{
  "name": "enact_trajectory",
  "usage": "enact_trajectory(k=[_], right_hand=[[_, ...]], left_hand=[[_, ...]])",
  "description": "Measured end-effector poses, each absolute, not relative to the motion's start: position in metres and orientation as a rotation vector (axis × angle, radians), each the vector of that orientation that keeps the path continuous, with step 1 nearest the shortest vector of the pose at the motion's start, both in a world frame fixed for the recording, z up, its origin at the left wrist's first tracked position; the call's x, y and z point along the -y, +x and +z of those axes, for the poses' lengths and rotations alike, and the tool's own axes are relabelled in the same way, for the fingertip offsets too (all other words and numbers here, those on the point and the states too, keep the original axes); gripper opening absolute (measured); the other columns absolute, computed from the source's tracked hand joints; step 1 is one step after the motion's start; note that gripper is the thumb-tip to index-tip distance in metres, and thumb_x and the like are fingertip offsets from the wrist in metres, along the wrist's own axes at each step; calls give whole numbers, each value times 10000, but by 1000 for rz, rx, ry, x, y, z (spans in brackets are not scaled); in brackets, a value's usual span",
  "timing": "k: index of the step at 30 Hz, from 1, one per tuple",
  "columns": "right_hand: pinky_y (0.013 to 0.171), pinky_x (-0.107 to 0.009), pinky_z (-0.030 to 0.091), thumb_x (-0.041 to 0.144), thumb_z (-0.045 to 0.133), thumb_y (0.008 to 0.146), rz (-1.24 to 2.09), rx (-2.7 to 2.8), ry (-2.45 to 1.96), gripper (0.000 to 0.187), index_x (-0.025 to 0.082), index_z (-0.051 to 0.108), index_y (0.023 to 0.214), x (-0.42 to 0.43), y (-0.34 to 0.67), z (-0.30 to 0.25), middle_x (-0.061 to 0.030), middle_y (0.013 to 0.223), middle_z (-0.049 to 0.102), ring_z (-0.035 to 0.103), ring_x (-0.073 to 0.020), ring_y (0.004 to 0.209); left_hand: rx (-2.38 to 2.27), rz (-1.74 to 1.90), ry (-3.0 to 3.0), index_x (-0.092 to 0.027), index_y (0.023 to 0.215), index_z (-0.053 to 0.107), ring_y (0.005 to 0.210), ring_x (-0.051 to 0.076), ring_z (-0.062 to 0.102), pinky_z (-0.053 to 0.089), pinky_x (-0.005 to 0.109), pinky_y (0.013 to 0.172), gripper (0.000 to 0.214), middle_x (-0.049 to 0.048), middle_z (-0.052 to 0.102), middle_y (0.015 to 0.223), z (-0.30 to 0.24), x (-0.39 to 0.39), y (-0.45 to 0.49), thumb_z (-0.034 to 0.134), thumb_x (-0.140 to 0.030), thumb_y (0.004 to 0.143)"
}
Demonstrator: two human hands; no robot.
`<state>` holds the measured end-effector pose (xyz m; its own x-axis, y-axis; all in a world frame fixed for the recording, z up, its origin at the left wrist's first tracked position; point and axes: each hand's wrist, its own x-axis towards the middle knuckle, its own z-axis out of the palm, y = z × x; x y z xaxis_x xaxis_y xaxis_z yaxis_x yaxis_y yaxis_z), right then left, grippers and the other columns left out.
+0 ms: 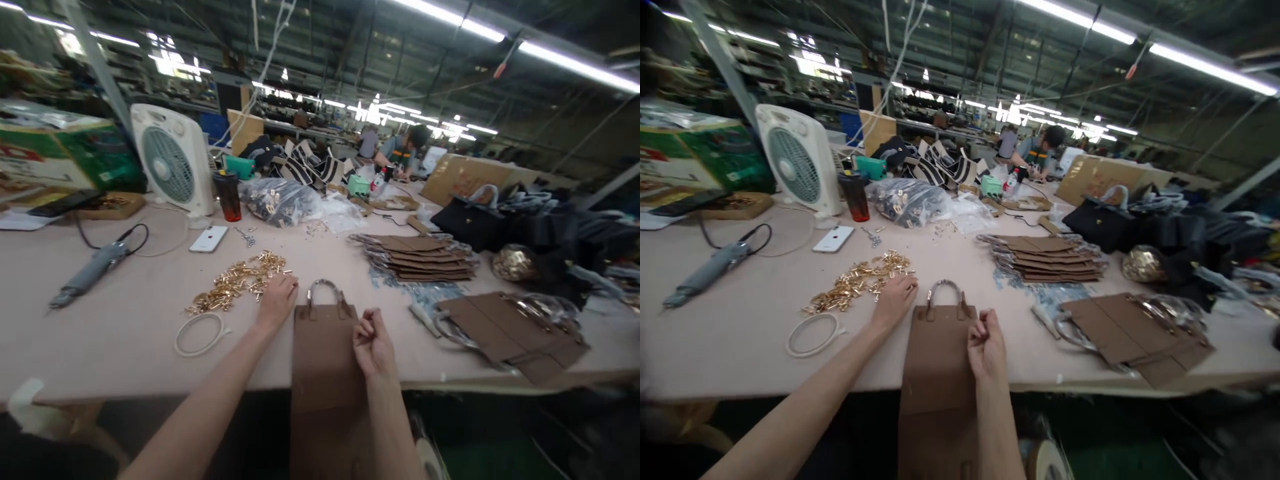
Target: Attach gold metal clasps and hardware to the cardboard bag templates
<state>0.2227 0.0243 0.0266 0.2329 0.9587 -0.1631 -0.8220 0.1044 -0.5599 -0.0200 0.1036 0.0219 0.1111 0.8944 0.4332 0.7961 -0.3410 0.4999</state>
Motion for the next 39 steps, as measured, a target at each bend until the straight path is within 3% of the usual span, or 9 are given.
enact_trajectory(k=[5,10,15,24,32,39], right_hand=[[695,-173,561,310,917,753,1334,353,-719,257,228,735,914,-22,208,25,12,1086,741,660,-85,867],[911,-306,579,387,856,806,1370,408,-757,340,241,774,1101,-18,207,16,-23,1056,772,696,-161,1000],[1026,-320,539,362,827,825,1404,410,-752,310,231,783,1104,-12,205,4,-29,1124,773,686,-164,1082],[1016,-316,554,358,858,784,1381,397,-779,321,220,793,1066,-14,199,-4,-39,1117,771,697,-161,1031],[994,-297,556,336,893,744,1308,396,-828,233,210,769,896,-14,195,-6,-31,1163,753,692,-153,1042],[889,-266,575,309,901,733,1307,428,-834,334,247,718,1006,-14,190,-4,10,1054,744,700,-132,952]], left_hand=[[-1176,1544,2034,-217,945,758,1054,207,707,575,393,974,91,63,771,1087,27,-61,35,668,-201,943],[-1013,1589,1910,-223,948,781,1017,204,719,602,374,920,100,57,785,1041,20,-29,80,716,-153,917],[-957,1562,1995,-223,979,781,1042,205,706,610,380,931,128,57,786,1080,12,-27,83,713,-131,922],[-969,1574,2042,-221,984,778,1035,204,695,618,384,923,156,54,786,1081,9,-28,82,697,-105,918],[-975,1615,2085,-213,998,772,1015,197,689,620,371,904,171,51,789,1085,8,-29,81,695,-86,913],[-968,1620,2093,-211,1023,775,1008,204,690,625,375,891,174,59,792,1074,6,-29,79,674,-101,934]])
